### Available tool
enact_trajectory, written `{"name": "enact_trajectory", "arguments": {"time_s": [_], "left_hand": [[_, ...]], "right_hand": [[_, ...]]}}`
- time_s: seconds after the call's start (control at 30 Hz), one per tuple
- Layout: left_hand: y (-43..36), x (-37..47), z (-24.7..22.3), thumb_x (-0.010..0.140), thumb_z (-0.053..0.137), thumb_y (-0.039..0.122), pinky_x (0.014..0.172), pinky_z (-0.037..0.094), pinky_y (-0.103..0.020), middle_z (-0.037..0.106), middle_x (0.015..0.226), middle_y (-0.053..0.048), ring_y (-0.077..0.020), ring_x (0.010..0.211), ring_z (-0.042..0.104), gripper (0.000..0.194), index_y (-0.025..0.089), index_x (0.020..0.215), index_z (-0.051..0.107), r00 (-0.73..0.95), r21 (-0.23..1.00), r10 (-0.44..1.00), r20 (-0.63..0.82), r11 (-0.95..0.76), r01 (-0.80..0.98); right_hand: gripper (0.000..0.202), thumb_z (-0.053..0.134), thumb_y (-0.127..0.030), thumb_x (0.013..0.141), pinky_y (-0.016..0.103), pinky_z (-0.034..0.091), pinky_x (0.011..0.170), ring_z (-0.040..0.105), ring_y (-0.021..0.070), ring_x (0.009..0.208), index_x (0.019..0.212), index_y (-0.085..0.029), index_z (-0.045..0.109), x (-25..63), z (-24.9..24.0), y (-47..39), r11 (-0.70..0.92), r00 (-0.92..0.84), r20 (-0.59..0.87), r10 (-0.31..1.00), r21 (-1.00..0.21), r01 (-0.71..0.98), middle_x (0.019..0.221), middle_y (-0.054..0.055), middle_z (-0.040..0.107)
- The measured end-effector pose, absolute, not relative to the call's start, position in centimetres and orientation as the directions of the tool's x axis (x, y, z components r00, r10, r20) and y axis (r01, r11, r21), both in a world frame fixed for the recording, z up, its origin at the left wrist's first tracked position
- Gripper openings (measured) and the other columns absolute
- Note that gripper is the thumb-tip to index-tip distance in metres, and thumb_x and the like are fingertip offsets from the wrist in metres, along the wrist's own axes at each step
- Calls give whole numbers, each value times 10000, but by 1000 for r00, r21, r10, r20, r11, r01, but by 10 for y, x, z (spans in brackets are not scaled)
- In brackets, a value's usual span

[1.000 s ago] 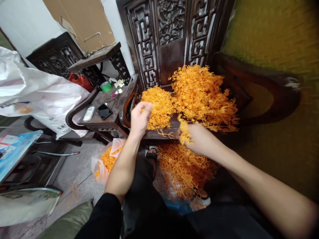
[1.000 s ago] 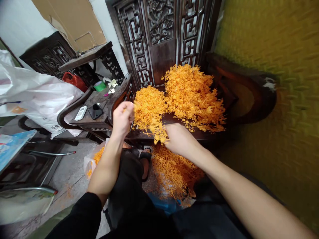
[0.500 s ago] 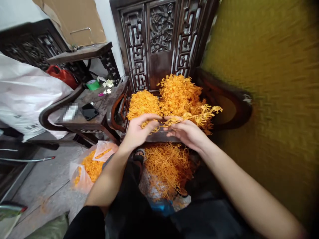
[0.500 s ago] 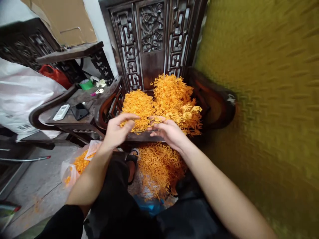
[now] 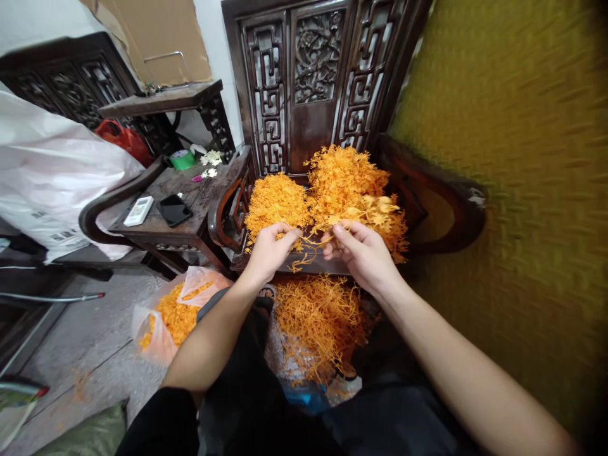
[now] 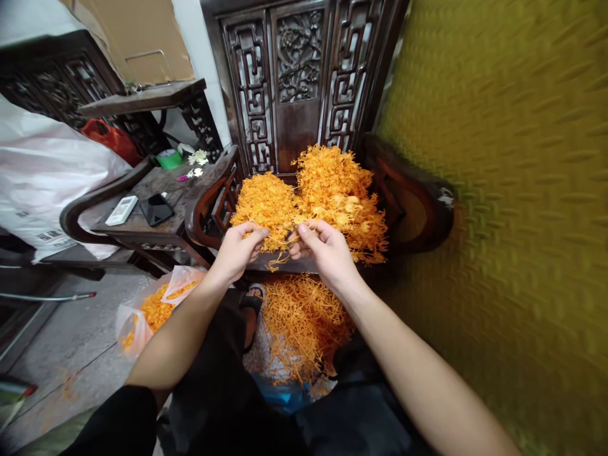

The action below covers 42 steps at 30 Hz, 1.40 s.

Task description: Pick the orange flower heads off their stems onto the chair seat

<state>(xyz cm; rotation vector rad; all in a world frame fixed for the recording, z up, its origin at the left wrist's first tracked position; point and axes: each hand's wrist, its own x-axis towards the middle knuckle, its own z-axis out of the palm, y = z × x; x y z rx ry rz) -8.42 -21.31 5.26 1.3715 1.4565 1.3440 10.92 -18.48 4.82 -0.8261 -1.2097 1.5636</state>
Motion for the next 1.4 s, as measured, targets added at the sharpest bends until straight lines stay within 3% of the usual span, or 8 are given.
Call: {"name": "enact_trajectory", "arguments": {"time_s": [0.17, 0.27, 0.4, 0.57, 0.93, 1.13, 1.27, 1.4], "left_hand": [[-209, -96, 49, 830, 725, 544, 670, 407, -278, 640, 668, -8, -149, 638, 551, 408, 172, 679, 654, -181, 881, 978, 105, -7, 472], [-210, -102, 52, 775, 805, 501, 727, 450, -305, 684, 770, -23, -180, 696, 606, 386, 169, 963, 746, -216, 784, 953, 212, -34, 619], [-213, -102, 61, 841, 768, 335, 806, 518, -335, 720, 814, -7, -181, 710, 650, 525, 222, 1344, 667, 137, 690, 942, 305, -318, 650], [-212, -103, 64, 890, 735, 393, 934, 530, -374, 787, 1088, -78, -230, 974, 726, 340, 218, 1181, 747, 383, 701, 893, 237, -430, 569], [-209, -112, 64, 1019, 550, 382, 755, 439, -289, 722, 948, -57, -185, 848, 662, 224, 214, 997, 696, 504, 403, 790, 349, -612, 681], [-199, -145, 70, 1016, 553, 373, 784, 465, -292, 732, 897, -55, -165, 802, 663, 205, 208, 894, 560, -13, 629, 845, 534, -387, 674], [-210, -129, 69, 1024, 545, 359, 930, 504, -337, 769, 1080, -84, -184, 1019, 709, 175, 210, 942, 505, 142, 733, 883, 448, -454, 506], [-219, -96, 66, 1036, 529, 335, 912, 523, -325, 764, 1053, -59, -174, 968, 716, 216, 191, 1189, 582, 261, 706, 877, 403, -479, 522]], "right_hand": [[404, 858, -517, 751, 276, 543, 610, 600, 110, 615, 861, -214, 615, 107, 49, -185, -23, -236, 49, 971, -955, -295, 813, -1, 663], [426, 851, -541, 750, 299, 540, 619, 580, 119, 581, 840, -218, 589, 107, 45, -186, 6, -251, 46, 967, -987, -158, 731, -24, 623], [443, 840, -568, 745, 315, 529, 607, 622, 152, 610, 905, -205, 642, 108, 41, -188, 22, -341, 22, 940, -1000, -5, 779, 5, 681], [420, 842, -553, 748, 339, 537, 627, 648, 182, 659, 944, -217, 683, 111, 44, -190, -2, -453, -3, 891, -1000, 2, 809, 29, 729], [411, 769, -587, 797, 294, 386, 603, 509, 146, 623, 731, -187, 701, 123, 53, -187, 164, -621, 2, 784, -965, 204, 697, 0, 635], [429, 797, -567, 765, 282, 269, 525, 397, 111, 511, 668, -199, 600, 144, 55, -186, 80, -536, -80, 841, -960, 269, 552, -25, 519], [417, 754, -584, 808, 280, 277, 521, 425, 115, 516, 734, -199, 611, 147, 45, -180, 122, -492, -47, 869, -945, 305, 576, -13, 549], [413, 735, -592, 808, 280, 313, 537, 454, 127, 551, 763, -194, 633, 137, 41, -180, 156, -514, -33, 857, -934, 320, 632, -2, 579]]}}
